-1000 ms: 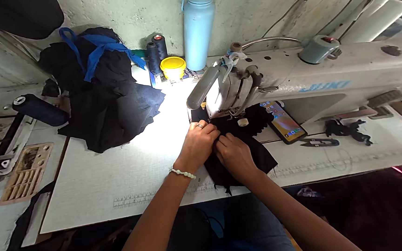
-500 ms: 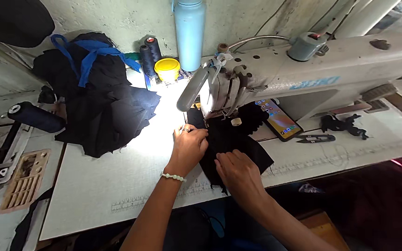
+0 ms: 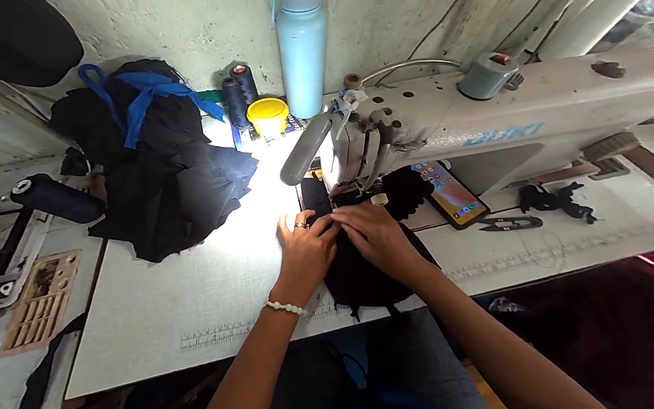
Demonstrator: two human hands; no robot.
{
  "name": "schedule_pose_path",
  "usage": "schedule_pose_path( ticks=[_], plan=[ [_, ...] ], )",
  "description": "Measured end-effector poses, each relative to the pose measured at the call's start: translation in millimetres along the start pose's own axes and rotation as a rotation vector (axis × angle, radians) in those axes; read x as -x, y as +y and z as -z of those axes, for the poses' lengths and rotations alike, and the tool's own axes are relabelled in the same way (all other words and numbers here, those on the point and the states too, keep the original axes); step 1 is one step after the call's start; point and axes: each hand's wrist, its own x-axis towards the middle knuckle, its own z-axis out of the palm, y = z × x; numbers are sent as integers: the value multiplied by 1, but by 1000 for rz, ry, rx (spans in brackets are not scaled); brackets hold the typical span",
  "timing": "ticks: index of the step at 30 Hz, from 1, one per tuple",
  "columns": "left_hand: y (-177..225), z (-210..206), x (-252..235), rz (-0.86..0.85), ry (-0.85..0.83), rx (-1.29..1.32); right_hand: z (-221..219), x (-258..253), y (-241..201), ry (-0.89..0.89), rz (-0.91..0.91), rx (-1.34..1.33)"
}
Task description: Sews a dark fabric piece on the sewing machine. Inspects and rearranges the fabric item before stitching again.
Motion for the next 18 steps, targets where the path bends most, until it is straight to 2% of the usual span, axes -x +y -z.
schedule_pose_path(
  ticks=[3, 10, 18],
  plan=[
    [-1, -2, 2, 6, 11, -31, -18, -2, 20, -9, 53, 34],
    [0, -4, 2, 1, -2, -67, -19, 11, 29, -44, 177, 275],
    [5, -3, 3, -27, 1, -135, -19, 13, 26, -22, 172, 340]
  ],
)
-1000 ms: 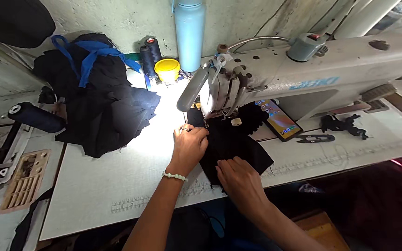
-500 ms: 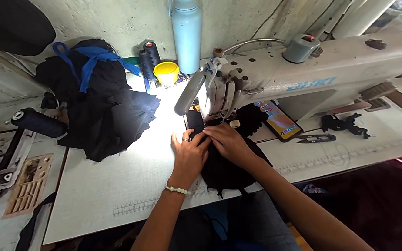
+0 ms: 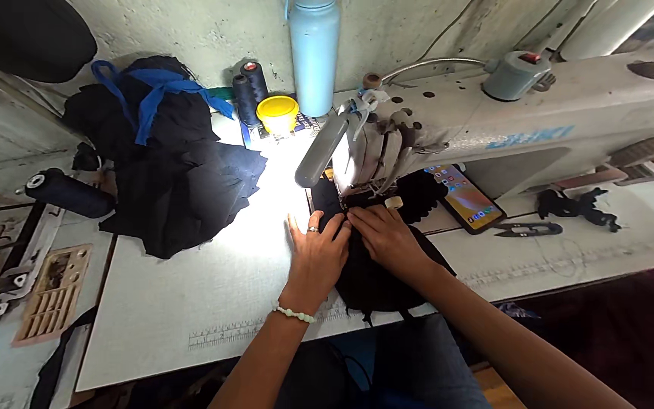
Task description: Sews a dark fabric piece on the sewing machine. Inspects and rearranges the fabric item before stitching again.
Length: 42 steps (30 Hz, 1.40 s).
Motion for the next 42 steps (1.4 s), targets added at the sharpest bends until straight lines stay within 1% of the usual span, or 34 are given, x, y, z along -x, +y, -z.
schedule_pose_path(
  ticks=[3, 7, 14, 21, 26, 33, 35, 39, 42],
  plan=[
    [1, 0, 3, 23, 11, -9, 1, 1, -1, 5, -11, 9],
    [-2, 2, -2, 41, -19, 24, 0, -2, -1, 9, -25, 40],
    [-4, 1, -2, 45, -17, 38, -2, -4, -3, 24, -63, 88],
    [-3, 0, -1, 105, -20, 85, -2, -6, -5, 33, -113, 55],
    [-8, -3, -6, 131, -35, 103, -8, -11, 2, 17, -160, 35],
    [-16, 1, -17, 156, -103, 178, -8, -19, 9, -30, -181, -8],
    [-18, 1, -18, 157, -109, 207, -1, -18, 3, -35, -230, -51],
    [-20, 2, -22, 191, -102, 275, 26, -3, -28, 20, -345, -62],
    [-21, -3, -24, 201, -58, 299, 29, 5, -41, -7, -385, -43]
  ],
)
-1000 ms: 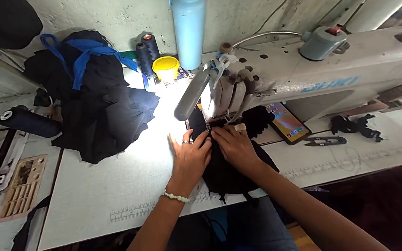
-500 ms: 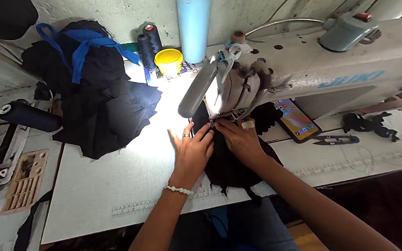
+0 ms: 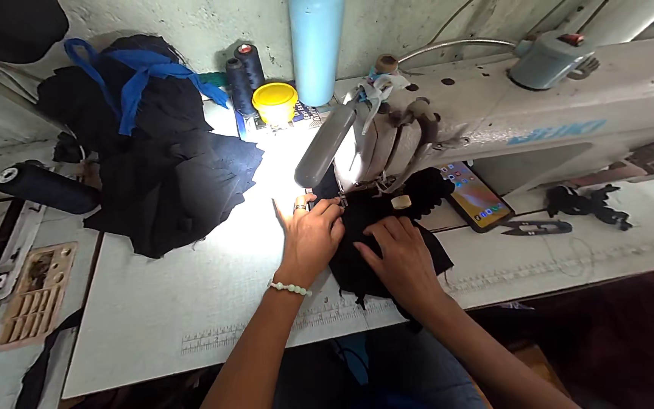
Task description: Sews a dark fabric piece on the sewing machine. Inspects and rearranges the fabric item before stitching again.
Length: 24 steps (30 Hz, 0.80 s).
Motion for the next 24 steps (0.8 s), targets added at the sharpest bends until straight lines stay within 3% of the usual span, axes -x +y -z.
schedule_pose_path(
  ticks=[4, 8, 11, 13, 18, 24],
  plan=[
    [0, -4, -3, 15, 12, 3, 12, -10, -4, -68, -183, -213],
    [4, -3, -4, 47, 15, -8, 27, -35, -4, -295, -571, -802],
    [10, -4, -9, 40, 66, -46, 28, -45, -8, -352, -694, -1107],
    [11, -3, -12, 20, 96, -59, 24, -45, -8, -313, -613, -985],
    [6, 7, -15, 83, -22, 39, 15, -45, 1, -195, -343, -335],
    [13, 7, -16, 158, -25, 26, 8, -44, 9, -95, -267, -286]
  ],
)
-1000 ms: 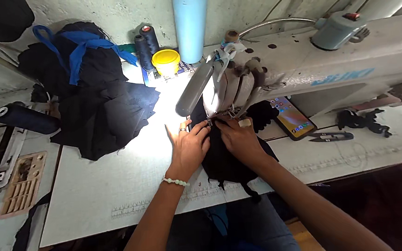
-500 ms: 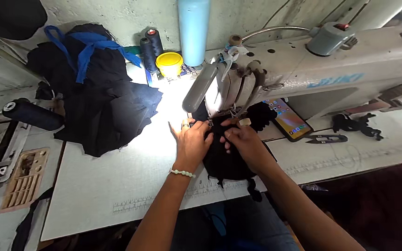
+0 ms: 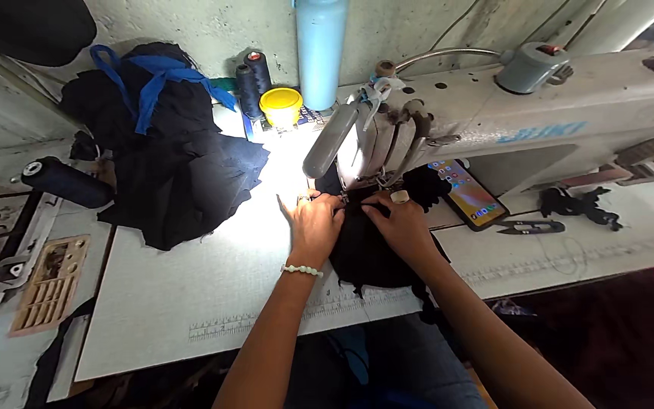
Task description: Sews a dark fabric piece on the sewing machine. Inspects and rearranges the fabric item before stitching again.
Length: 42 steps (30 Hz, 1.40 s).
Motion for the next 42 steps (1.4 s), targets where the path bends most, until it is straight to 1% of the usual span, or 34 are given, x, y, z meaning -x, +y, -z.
schedule_pose_path(
  ticks=[4, 7, 9, 11, 12, 14, 17, 18, 20, 23, 26, 29, 31, 34, 36, 38, 40, 42],
  plan=[
    [0, -1, 0, 36, 10, 25, 5, -4, -11, -112, -150, -115],
    [-3, -3, 1, 59, 15, 69, 5, -13, -13, -214, -263, -134],
    [-6, -4, 1, 66, 16, 81, 3, -17, -12, -304, -255, -84],
    [-7, -4, 1, 60, 22, 78, 2, -18, -12, -380, -181, -15],
    [-6, -4, 2, 52, 28, 71, 2, -17, -11, -391, -138, 7],
    [-5, -4, 2, 38, 31, 37, 3, -14, -7, -354, -49, 32],
    [-5, -5, 3, 4, 52, -12, 0, -10, 3, -155, 84, 53],
    [-5, -5, 3, -5, 59, -22, -1, -10, 4, -106, 84, 67],
    [-5, -5, 2, -20, 65, -35, -1, -12, 3, -67, 31, 101],
    [-5, -4, 2, -41, 74, -40, -1, -14, 1, -80, 7, 85],
    [-4, -4, 2, -68, 95, -51, -3, -16, 6, -99, 21, -81],
    [-4, -6, 1, -99, 130, -54, -1, -20, 14, -222, -69, -233],
    [-4, -8, 0, -106, 147, -56, 2, -20, 15, -274, -36, -264],
    [-4, -11, 1, -112, 168, -71, 3, -18, 14, -223, 109, -166],
    [-5, -12, 1, -117, 181, -77, 1, -17, 13, -182, 164, -21],
    [-5, -13, 2, -115, 184, -68, -4, -17, 16, -103, 214, 103],
    [-6, -13, 3, -123, 186, -69, -6, -17, 18, -65, 206, 112],
    [-6, -14, 4, -131, 190, -88, -7, -16, 13, -56, 145, -3]
  ],
)
